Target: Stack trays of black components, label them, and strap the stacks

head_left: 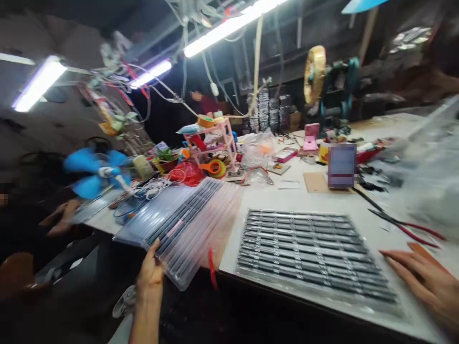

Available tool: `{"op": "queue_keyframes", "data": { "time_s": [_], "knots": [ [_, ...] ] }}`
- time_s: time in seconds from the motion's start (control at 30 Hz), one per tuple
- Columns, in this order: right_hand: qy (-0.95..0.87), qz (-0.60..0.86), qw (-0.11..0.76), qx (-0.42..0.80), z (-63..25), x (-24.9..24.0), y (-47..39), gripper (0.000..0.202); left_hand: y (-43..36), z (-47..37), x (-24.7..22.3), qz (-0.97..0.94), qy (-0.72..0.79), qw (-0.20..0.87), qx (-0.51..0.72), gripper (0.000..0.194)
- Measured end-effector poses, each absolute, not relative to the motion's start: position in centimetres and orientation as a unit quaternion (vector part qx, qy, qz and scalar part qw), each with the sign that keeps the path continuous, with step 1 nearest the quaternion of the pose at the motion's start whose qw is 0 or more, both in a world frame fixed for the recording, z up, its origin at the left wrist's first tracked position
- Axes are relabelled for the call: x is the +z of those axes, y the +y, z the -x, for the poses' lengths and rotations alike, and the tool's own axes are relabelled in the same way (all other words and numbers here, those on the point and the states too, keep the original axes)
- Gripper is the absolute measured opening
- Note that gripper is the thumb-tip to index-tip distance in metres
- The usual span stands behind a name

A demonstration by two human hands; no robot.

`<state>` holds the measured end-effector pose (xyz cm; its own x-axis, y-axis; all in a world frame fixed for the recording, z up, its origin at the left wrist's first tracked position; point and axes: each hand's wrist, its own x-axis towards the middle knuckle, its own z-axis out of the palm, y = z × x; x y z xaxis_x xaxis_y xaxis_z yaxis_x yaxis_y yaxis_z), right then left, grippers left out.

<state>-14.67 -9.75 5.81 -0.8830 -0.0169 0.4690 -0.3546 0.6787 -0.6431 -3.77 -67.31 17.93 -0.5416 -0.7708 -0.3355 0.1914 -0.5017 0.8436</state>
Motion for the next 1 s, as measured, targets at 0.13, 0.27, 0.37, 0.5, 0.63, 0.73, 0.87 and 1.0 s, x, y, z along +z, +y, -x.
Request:
{"op": "queue_keyframes", "data": {
  "time_s": [0.13,0.27,0.37,0.5,0.63,0.73,0.87,1.0],
  "knots": [
    [-0.899,-0.085,0.144,0.404,13.8,8.7,-11.1,0.035,-62.9,5.6,18.4,-0.355,-0.429,0.21,-0.803,0.028],
    [-0.884,-0.066,0.156,0.437,13.6,10.2,-11.8,0.043,-57.1,8.6,18.6,-0.317,-0.46,0.111,-0.822,0.028],
    [-0.868,-0.051,0.137,0.474,13.1,10.4,-11.6,0.048,-53.1,10.9,18.1,-0.272,-0.47,-0.031,-0.839,0.027],
    [-0.846,-0.046,0.095,0.523,12.7,10.6,-11.1,0.05,-50.3,14.1,16.9,-0.248,-0.498,-0.17,-0.814,0.023],
    [-0.848,-0.067,0.079,0.52,12.9,10.9,-10.8,0.05,-50.7,16.5,16.3,-0.203,-0.715,-0.057,-0.667,0.019],
    [-0.864,-0.066,0.082,0.493,13.1,10.9,-11.0,0.052,-51.7,16.7,16.2,-0.194,-0.877,0.093,-0.43,0.034],
    [-0.891,-0.058,0.093,0.441,13.2,11.0,-12.1,0.055,-52.9,14.6,15.3,-0.137,-0.907,0.116,-0.382,0.038],
    [-0.904,-0.041,0.076,0.418,13.3,11.2,-13.0,0.058,-52.6,11.5,13.7,-0.053,-0.872,0.115,-0.472,0.046]
  ]
}}
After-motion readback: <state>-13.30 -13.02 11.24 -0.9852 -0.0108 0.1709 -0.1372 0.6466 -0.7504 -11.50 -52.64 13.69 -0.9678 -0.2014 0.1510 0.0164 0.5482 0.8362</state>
